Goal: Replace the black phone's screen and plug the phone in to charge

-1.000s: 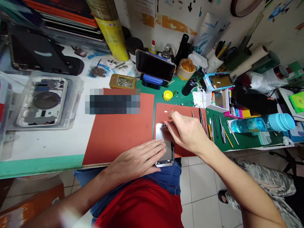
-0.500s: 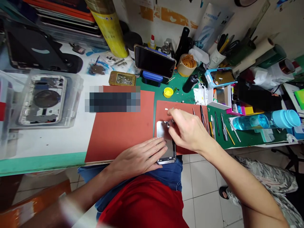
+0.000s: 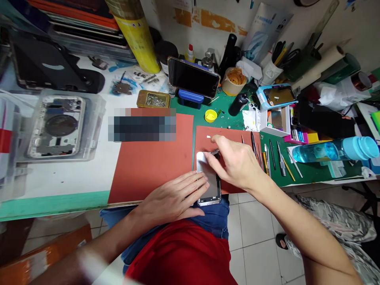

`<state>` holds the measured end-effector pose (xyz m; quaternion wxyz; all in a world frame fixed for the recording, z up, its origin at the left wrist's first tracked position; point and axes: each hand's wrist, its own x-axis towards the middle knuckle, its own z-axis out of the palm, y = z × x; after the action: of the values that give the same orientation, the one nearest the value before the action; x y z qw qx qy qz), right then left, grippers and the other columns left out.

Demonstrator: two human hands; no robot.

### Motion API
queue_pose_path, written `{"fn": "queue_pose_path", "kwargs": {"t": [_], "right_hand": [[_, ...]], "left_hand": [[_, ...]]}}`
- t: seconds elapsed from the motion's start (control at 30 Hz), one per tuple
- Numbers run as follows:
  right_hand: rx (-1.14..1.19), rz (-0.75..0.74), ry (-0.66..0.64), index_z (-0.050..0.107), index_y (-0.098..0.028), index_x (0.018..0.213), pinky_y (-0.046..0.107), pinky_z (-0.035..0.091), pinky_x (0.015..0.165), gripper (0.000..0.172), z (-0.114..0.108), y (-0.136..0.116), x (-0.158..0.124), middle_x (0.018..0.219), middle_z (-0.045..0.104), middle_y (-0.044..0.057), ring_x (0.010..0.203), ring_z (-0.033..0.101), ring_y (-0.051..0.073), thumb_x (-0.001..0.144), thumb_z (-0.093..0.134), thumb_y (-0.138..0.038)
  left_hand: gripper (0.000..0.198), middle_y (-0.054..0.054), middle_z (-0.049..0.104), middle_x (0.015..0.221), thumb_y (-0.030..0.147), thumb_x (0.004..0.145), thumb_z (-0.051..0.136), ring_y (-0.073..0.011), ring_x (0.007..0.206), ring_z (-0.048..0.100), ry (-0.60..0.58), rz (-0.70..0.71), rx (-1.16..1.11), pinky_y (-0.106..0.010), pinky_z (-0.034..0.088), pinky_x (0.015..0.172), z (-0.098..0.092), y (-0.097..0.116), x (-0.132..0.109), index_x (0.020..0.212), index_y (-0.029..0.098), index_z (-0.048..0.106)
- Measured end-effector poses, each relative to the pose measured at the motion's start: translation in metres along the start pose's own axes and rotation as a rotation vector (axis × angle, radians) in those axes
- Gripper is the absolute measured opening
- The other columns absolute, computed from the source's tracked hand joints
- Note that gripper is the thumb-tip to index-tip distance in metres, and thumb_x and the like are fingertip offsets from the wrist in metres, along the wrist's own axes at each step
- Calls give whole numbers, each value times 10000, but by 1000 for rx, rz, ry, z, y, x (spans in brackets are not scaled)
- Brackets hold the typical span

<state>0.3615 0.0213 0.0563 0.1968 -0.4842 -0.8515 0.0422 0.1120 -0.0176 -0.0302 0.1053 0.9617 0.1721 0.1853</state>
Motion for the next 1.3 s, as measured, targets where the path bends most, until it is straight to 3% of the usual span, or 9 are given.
{"fn": "queue_pose_path", "kwargs": {"t": [0.13,0.33,0.47,0.63,0.7,0.8,1.1,1.23,1.3], "right_hand": [[18,-2,-12,541,-208,1320,355,571,665,290,1,0,-2,973,772,75,785,745,230,1035,568,-256],[38,16,36,538,-180,1372,353,594,648,315,4,-3,-6,944,783,72,749,760,219,1063,571,-228],[84,80,125,554,-191,1359,336,607,641,298,5,-4,-17,957,791,65,726,764,199,1066,604,-212],[367,498,332,605,-243,1251,294,613,577,284,7,-7,-34,886,783,15,686,770,185,1002,734,-293],[589,658,409,602,-247,1199,276,602,526,279,12,-8,-39,787,750,-21,599,745,173,982,762,-323],[826,771,485,596,-238,1158,253,573,476,308,20,-9,-44,697,707,-48,543,716,165,954,797,-353],[1038,907,544,600,-247,1170,239,585,568,332,25,-9,-57,682,734,-32,582,698,148,959,815,-388],[913,977,717,619,-248,1184,253,593,583,344,22,-12,-74,736,744,-18,609,718,158,945,830,-378],[851,997,785,623,-249,1185,263,605,588,335,21,-19,-84,738,740,-20,608,728,163,948,827,-369]], "left_hand": [[722,-186,706,1443,686,1032,549,-324,1419,621,-10,-5,-3,-478,357,1306,1,0,0,1419,83,632],[720,-187,700,1451,682,1028,556,-342,1412,625,-8,-3,-10,-488,388,1293,-1,0,1,1400,70,633],[550,-167,725,1405,543,1062,600,-305,1376,652,64,-39,-157,-472,492,1222,-11,-2,4,1371,89,629],[213,-67,799,1143,262,1102,565,-225,1032,754,226,-300,-283,-399,632,929,-22,-10,16,1274,181,663],[165,-50,796,1073,229,1097,562,-208,943,743,273,-408,-306,-377,622,886,-22,-17,27,1191,198,695],[156,-52,787,1073,241,1089,589,-195,969,737,306,-475,-331,-337,607,897,-19,-26,47,1175,182,705],[231,-12,769,994,225,1119,494,-172,914,721,99,-456,-351,-295,571,841,-21,-39,73,1012,207,698],[259,-43,750,1053,259,1127,473,-196,981,699,-10,-414,-305,-322,537,872,-25,-54,99,1061,202,716],[280,-71,726,1071,246,1118,465,-226,983,673,-65,-398,-252,-340,504,807,-24,-63,121,1049,188,730]]}}
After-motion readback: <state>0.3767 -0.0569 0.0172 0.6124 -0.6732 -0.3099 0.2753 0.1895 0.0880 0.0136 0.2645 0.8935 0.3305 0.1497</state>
